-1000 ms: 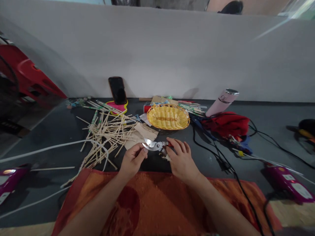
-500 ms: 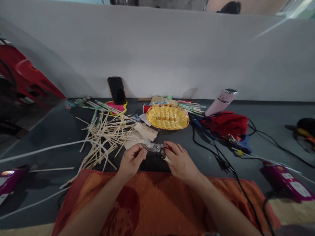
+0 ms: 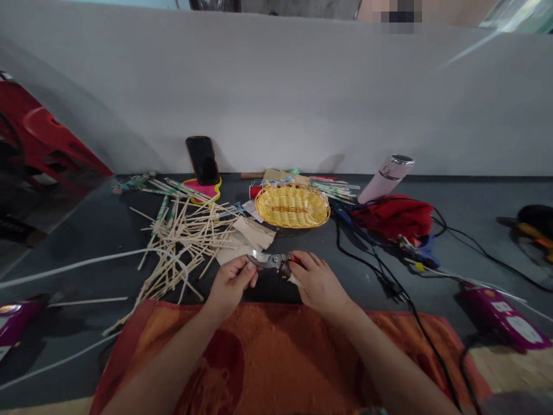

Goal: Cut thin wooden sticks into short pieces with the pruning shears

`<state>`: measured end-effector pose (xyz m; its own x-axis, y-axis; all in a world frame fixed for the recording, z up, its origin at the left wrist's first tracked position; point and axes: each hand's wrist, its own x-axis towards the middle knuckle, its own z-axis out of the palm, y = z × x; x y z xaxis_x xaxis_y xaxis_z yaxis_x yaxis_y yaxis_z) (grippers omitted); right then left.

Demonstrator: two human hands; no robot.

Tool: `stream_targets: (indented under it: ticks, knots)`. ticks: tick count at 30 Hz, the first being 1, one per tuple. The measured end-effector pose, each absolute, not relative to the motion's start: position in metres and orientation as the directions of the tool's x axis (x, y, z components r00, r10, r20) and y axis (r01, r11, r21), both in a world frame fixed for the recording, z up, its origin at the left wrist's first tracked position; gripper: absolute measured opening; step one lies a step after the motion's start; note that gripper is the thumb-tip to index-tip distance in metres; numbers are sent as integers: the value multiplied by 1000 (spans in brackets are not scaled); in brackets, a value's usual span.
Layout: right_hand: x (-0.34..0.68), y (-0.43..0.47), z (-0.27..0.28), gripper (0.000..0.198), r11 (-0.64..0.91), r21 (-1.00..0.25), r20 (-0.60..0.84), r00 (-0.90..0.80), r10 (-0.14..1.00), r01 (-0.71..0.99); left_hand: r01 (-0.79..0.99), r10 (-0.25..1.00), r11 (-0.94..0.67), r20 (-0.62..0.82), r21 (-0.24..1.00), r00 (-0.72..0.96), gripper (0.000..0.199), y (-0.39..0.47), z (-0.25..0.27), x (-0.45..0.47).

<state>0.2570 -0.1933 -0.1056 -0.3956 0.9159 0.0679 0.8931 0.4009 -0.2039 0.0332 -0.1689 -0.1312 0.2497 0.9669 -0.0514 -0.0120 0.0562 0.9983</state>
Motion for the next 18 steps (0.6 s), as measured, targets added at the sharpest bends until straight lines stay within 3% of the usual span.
stream_targets:
  ticks: [4, 13, 18]
  knots:
    - [257, -191, -109, 34, 418, -226, 68, -414, 908, 880, -108, 954, 129, -94, 986, 283, 30, -168, -134, 32]
    - [262, -188, -115, 29, 426, -226, 65, -423, 904, 876, -125, 931, 222, -172, 967, 323, 32, -166, -128, 31]
    - [262, -186, -116, 29, 410, -225, 64, -407, 911, 884, -82, 945, 165, -134, 983, 298, 29, -163, -126, 33]
